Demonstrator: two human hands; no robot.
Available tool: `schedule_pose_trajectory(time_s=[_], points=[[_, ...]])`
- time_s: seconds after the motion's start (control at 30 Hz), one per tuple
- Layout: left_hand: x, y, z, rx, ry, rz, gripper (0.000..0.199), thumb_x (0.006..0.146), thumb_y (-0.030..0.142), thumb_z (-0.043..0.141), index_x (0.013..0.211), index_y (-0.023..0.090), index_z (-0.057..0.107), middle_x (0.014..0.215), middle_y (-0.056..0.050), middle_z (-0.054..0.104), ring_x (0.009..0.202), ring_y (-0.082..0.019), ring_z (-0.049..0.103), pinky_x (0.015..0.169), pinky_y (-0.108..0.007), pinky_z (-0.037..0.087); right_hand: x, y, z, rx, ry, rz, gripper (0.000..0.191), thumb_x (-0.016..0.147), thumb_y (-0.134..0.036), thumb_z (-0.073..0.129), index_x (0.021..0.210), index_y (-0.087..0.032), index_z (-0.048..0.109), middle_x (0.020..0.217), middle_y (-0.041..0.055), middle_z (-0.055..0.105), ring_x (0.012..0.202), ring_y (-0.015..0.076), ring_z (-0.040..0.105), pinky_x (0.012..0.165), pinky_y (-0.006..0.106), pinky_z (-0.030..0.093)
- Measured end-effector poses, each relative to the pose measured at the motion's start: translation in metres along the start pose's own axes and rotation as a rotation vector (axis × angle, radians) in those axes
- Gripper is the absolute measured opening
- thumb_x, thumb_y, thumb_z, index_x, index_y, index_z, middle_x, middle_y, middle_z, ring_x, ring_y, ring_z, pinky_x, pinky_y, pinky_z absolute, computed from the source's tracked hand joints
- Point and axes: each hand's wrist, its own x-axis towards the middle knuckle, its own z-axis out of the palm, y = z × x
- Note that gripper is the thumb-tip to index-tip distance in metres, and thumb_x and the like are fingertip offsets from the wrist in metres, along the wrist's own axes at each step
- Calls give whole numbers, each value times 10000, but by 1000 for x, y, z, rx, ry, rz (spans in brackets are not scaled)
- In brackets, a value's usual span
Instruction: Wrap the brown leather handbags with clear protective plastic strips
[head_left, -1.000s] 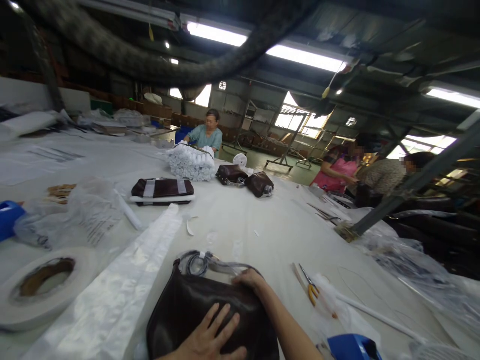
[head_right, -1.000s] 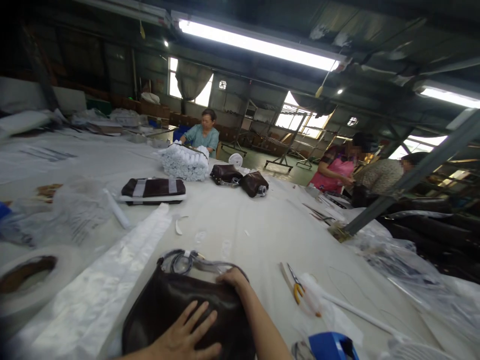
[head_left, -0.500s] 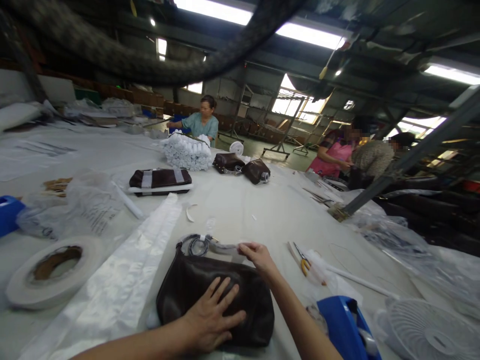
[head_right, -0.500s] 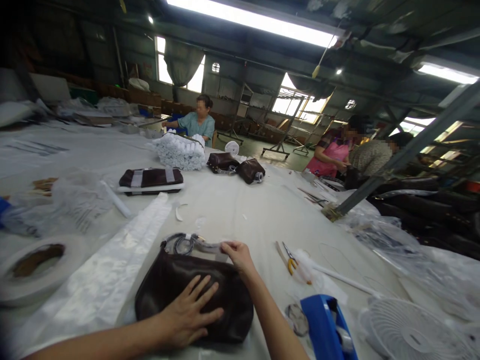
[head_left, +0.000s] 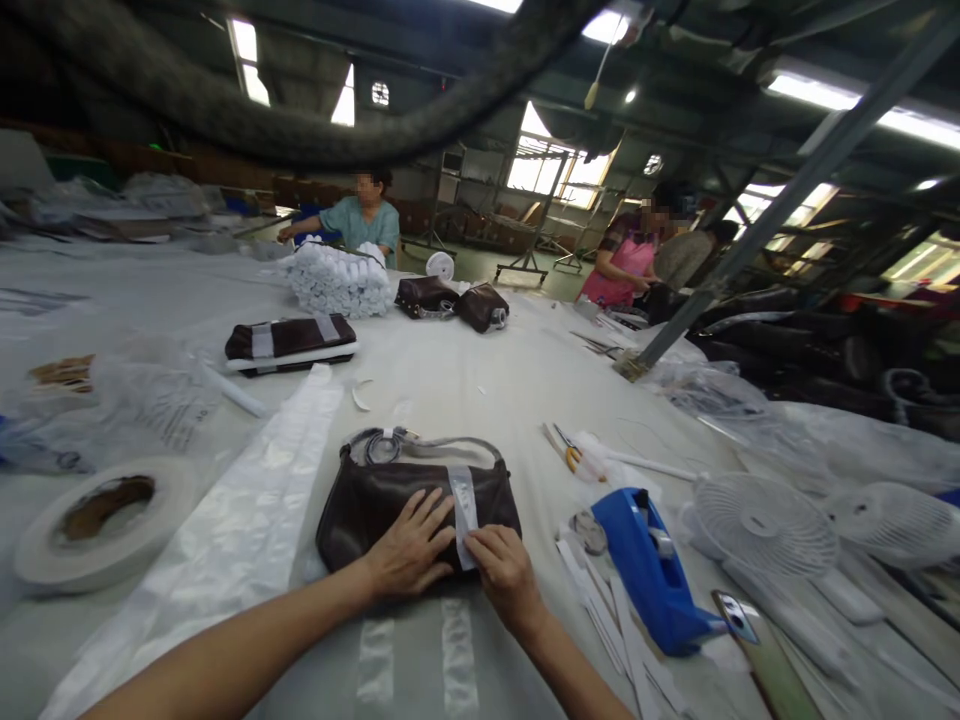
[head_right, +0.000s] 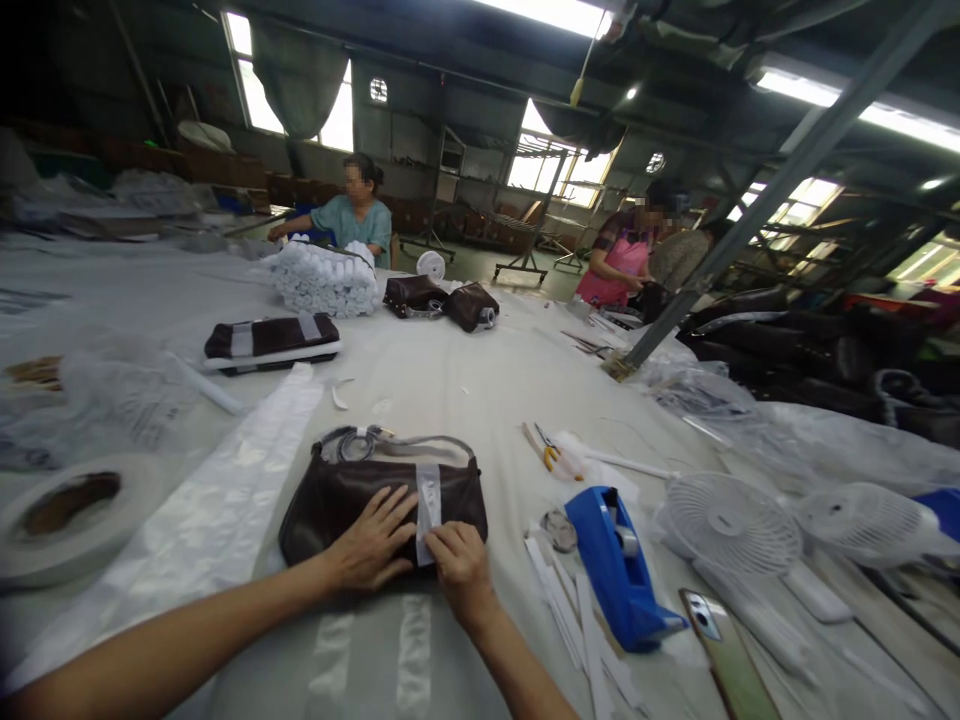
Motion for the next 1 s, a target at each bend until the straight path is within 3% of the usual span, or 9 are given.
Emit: schedule_pose_trajectory(time_s=[0.1, 0.2, 0.3, 0.43, 0.57, 0.63, 0.8, 0.9, 1.0], points=[[-3, -1, 3, -5, 43, -32, 411, 860, 411, 619, 1140, 120, 541, 1512, -219, 282, 1418, -383, 188, 1118, -587, 253, -5, -2, 0, -53, -15, -19, 195, 931, -106, 498, 975, -173, 676, 890, 70, 708, 847, 193, 593, 761, 340, 497], [-4, -2, 4, 46, 41, 28, 542, 868, 383, 622, 1334, 164, 451, 1534, -164, 277, 1423, -388, 169, 1117, -619, 205, -9, -4, 1, -69, -36, -36, 195, 943, -125, 487, 961, -168, 676, 874, 71, 702, 824, 185, 588, 748, 326, 490], [-4, -3, 6, 87, 20, 149, 544, 934, 346, 537, 1433, 230, 355, 1513, -99, 351, 1422, -319, 225, 1152, -588, 113, -16, -7, 3, -71, -41, -65, 203, 947, -118, 474, 960, -157, 673, 867, 74, 702, 808, 180, 584, 742, 322, 485], [-5, -3, 13, 69, 4, 256, 426, 991, 306, 419, 1403, 198, 409, 1441, -81, 466, 1403, -218, 294, 1187, -487, 53, -26, -9, 1, -63, -61, -88, 209, 950, -122, 462, 995, -155, 664, 928, 86, 712, 828, 190, 597, 749, 336, 472], [-6, -1, 16, 104, -60, 264, 454, 990, 272, 409, 1433, 186, 364, 1453, -88, 449, 1402, -219, 294, 1178, -473, 141, -17, -3, -14, 17, -217, -20, 199, 954, -295, 513, 947, -174, 670, 945, 81, 717, 871, 194, 625, 802, 351, 457], [-5, 2, 15, 124, -102, 257, 492, 980, 249, 417, 1456, 177, 320, 1472, -103, 419, 1407, -225, 283, 1162, -457, 201, -6, 3, -21, 9, -285, 33, 250, 979, -299, 451, 1053, -177, 656, 1035, 92, 712, 967, 201, 625, 865, 364, 442], [-5, 7, 12, 111, -108, 233, 489, 985, 249, 399, 1455, 142, 316, 1481, -106, 405, 1422, -227, 243, 1157, -427, 219, 5, 22, -10, -149, -532, -66, 564, 955, -431, 471, 1437, -158, 366, 1482, 138, 418, 1373, 273, 352, 1094, 495, 283], [-7, 5, 13, 101, -100, 251, 457, 990, 245, 392, 1432, 133, 358, 1459, -98, 439, 1417, -223, 254, 1156, -421, 232, -8, 31, 5, -193, -602, -119, 659, 947, -465, 469, 1484, -144, 262, 1536, 149, 316, 1426, 269, 250, 1140, 524, 200], [-9, 1, 16, 103, -96, 288, 434, 986, 211, 393, 1414, 139, 388, 1436, -93, 470, 1415, -218, 263, 1154, -424, 241, -24, 36, 17, -215, -582, -130, 682, 944, -490, 457, 1483, -122, 260, 1535, 173, 304, 1444, 288, 191, 1149, 577, 129]])
